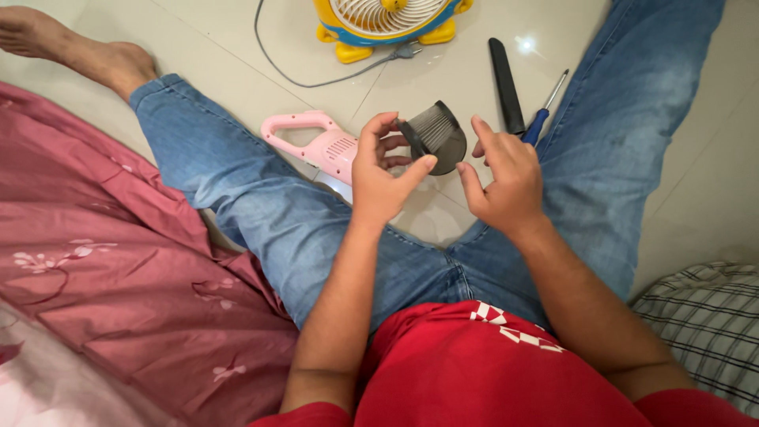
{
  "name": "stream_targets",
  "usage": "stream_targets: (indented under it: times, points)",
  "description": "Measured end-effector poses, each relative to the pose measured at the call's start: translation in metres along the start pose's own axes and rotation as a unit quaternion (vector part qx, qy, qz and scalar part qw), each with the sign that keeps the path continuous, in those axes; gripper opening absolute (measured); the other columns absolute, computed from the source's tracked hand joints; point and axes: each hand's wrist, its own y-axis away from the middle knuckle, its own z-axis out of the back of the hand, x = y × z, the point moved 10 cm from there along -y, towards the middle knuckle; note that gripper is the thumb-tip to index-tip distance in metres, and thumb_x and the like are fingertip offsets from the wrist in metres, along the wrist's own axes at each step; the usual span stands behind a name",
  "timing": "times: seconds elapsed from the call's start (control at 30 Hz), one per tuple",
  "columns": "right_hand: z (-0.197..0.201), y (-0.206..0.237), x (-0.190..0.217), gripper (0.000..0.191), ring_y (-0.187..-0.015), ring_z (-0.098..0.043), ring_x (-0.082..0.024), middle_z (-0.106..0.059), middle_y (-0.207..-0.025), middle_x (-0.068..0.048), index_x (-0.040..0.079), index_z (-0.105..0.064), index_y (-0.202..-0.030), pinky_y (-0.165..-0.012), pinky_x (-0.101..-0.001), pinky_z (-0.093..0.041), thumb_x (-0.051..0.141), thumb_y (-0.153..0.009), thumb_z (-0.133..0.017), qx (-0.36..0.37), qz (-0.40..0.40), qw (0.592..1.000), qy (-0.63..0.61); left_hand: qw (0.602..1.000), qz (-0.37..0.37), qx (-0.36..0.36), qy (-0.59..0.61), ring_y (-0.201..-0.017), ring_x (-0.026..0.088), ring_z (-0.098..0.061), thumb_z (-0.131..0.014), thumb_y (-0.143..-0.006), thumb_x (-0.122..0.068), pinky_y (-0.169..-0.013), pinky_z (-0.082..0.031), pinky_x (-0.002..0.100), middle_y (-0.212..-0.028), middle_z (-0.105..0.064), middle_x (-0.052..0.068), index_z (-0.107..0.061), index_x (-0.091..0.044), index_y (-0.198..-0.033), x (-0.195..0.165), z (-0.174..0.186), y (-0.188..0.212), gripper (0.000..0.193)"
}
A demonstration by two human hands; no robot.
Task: The person lies on the floor and services a pink handheld vacuum cleaner. They detach the nozzle attachment, open the dust canister, remove the cylindrical filter, handle and reseat the filter and canister components, and reattach parts by hand.
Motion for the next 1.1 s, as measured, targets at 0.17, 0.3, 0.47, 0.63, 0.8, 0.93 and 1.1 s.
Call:
stream_targets:
  times: [0.17, 0.3, 0.47, 0.63, 0.8, 0.93, 1.1]
  points:
    - [-0.005, 0.001, -0.001, 0.066, -0.083, -0.06, -0.023, -0.062, -0.093, -0.004, 0.002, -0.056, -0.147, -0.076, -0.0383, -0.041, 0.008, -0.085, -0.079, 0.023, 0.003, 1.0, 0.0, 0.986, -0.087, -0.002, -0.145, -0.122, 0.021, -0.063, -0.092, -0.075, -0.013, -0.094, -0.057, 0.036, -0.14, -0.055, 0.008, -0.048, -0.008, -0.143, -0.028, -0.002, 0.004, 0.08]
    - [-0.008, 0.002, 0.002, 0.066, -0.083, -0.061, -0.023, -0.062, -0.092, -0.004, 0.001, -0.055, -0.147, -0.076, -0.0383, -0.041, 0.007, -0.085, -0.077, 0.02, 0.001, 1.0, 0.001, 0.975, -0.113, -0.001, -0.191, -0.125, 0.023, -0.062, -0.092, -0.074, -0.013, -0.096, -0.056, 0.037, -0.145, -0.053, 0.009, -0.049, -0.01, -0.141, -0.038, -0.005, 0.006, 0.08]
    - [-0.008, 0.002, 0.0, 0.067, -0.081, -0.059, -0.022, -0.062, -0.092, -0.004, -0.001, -0.053, -0.149, -0.075, -0.0375, -0.041, 0.006, -0.086, -0.076, 0.014, -0.017, 1.0, -0.011, 0.968, -0.135, 0.001, -0.211, -0.133, 0.027, -0.058, -0.091, -0.074, -0.012, -0.099, -0.056, 0.038, -0.149, -0.051, 0.011, -0.049, -0.01, -0.141, -0.044, -0.006, 0.008, 0.079]
    - [-0.011, 0.002, -0.002, 0.065, -0.077, -0.058, -0.021, -0.062, -0.09, -0.003, -0.001, -0.054, -0.148, -0.074, -0.0375, -0.04, 0.005, -0.086, -0.075, 0.026, -0.03, 0.999, -0.01, 0.964, -0.136, 0.013, -0.227, -0.133, 0.029, -0.058, -0.09, -0.073, -0.01, -0.102, -0.054, 0.039, -0.149, -0.05, 0.014, -0.051, -0.011, -0.139, -0.044, -0.009, 0.01, 0.077]
    - [-0.011, 0.002, -0.001, 0.065, -0.079, -0.059, -0.022, -0.062, -0.09, -0.003, 0.0, -0.055, -0.148, -0.074, -0.0376, -0.04, 0.005, -0.086, -0.075, 0.028, -0.024, 0.999, 0.003, 0.956, -0.176, 0.015, -0.234, -0.136, 0.033, -0.057, -0.089, -0.074, -0.007, -0.112, -0.051, 0.04, -0.149, -0.05, 0.015, -0.051, -0.011, -0.139, -0.051, -0.012, 0.014, 0.075]
    - [-0.009, 0.002, 0.003, 0.064, -0.085, -0.061, -0.023, -0.06, -0.09, -0.002, 0.004, -0.056, -0.148, -0.078, -0.0377, -0.041, 0.005, -0.087, -0.075, 0.021, 0.006, 1.0, 0.015, 0.955, -0.184, 0.015, -0.232, -0.136, 0.034, -0.056, -0.087, -0.074, -0.005, -0.114, -0.051, 0.039, -0.148, -0.05, 0.015, -0.05, -0.01, -0.138, -0.052, -0.013, 0.014, 0.074]
    - [-0.009, 0.007, -0.021, 0.065, -0.094, -0.06, -0.022, -0.065, -0.111, -0.01, 0.0, -0.051, -0.149, -0.082, -0.0348, -0.046, 0.007, -0.089, -0.075, -0.004, -0.083, 0.994, -0.072, 0.958, -0.179, 0.031, -0.224, -0.138, 0.036, -0.055, -0.087, -0.072, -0.003, -0.115, -0.049, 0.041, -0.148, -0.05, 0.016, -0.052, -0.01, -0.137, -0.051, -0.014, 0.014, 0.074]
